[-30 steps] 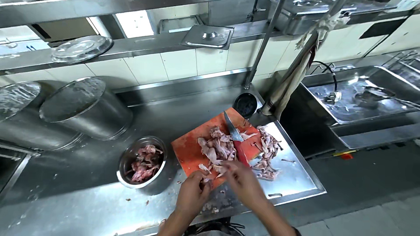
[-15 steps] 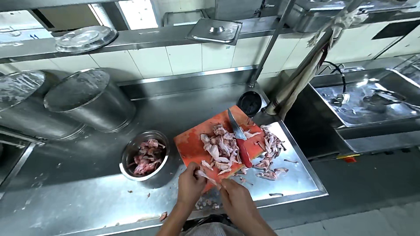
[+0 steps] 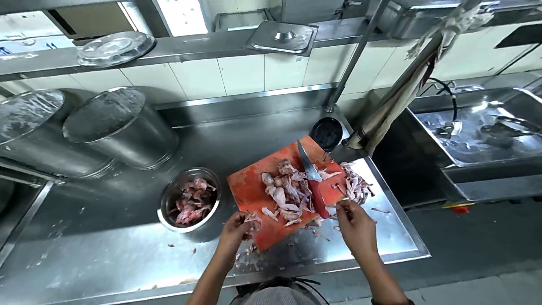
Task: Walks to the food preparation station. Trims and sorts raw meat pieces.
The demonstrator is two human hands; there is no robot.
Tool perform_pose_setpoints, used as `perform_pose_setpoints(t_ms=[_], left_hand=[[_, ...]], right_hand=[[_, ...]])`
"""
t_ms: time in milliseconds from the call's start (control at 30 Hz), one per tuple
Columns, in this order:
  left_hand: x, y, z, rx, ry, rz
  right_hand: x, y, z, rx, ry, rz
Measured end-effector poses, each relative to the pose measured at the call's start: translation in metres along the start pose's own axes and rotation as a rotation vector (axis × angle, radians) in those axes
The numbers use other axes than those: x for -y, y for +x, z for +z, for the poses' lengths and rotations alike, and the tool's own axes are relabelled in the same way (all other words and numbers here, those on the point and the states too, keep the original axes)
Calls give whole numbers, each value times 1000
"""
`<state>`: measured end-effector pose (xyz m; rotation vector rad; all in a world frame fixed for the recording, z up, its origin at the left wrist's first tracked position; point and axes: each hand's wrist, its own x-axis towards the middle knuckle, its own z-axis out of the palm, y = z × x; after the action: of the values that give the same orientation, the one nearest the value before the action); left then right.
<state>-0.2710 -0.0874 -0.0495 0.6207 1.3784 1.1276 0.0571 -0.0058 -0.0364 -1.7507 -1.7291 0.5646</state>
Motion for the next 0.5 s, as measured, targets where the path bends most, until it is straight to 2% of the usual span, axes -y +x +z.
perform_pose_setpoints(t_ms=[67, 133, 200, 300, 367, 433, 500], left_hand=[[2, -3, 3, 28, -87, -13], [0, -5, 6, 35, -184, -21], [5, -9, 8, 46, -281, -33], [13, -12, 13, 79, -394, -31], [17, -14, 15, 89, -399, -21], [22, -15, 9, 52, -222, 1], [32, -16, -5, -21, 232, 101]], right_hand=[[-17, 5, 10, 135, -132, 84], [-4, -4, 23, 192, -69, 7], [26, -27, 45, 403, 168, -53], [60, -51, 90, 840, 594, 51], [71, -57, 108, 920, 714, 201], [78, -57, 111, 894, 678, 256], [78, -52, 106, 864, 426, 146]])
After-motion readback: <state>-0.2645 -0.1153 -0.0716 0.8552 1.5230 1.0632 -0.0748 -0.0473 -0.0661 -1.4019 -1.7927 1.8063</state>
